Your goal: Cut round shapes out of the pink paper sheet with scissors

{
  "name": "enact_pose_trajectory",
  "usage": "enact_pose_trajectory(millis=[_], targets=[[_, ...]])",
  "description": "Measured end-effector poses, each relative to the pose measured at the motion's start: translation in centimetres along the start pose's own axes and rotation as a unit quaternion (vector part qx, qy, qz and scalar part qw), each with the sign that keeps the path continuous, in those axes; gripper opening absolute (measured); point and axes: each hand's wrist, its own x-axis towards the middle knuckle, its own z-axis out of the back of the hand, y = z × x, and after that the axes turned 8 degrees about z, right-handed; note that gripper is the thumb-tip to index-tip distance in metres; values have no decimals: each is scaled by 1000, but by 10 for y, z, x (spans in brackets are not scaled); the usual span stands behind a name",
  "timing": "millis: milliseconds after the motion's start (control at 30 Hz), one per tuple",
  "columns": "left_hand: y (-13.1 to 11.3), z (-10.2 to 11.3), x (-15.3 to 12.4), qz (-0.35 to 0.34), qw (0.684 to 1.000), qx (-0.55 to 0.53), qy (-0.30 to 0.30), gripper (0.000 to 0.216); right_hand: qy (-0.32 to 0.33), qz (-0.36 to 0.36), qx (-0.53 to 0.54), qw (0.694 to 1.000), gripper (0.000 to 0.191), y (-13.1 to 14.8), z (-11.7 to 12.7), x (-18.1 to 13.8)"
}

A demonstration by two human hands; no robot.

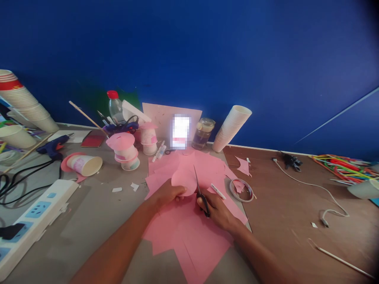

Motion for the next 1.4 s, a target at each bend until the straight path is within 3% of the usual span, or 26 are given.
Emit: enact_pose_trajectory(millis=[667, 1400], targets=[[8, 7, 9, -5, 1000, 19, -2, 46, 7, -5, -37, 999, 35, 0, 2, 0], [-8, 11, -11, 25, 999, 20, 9, 45, 33, -7, -35, 999, 26, 4, 4, -1]])
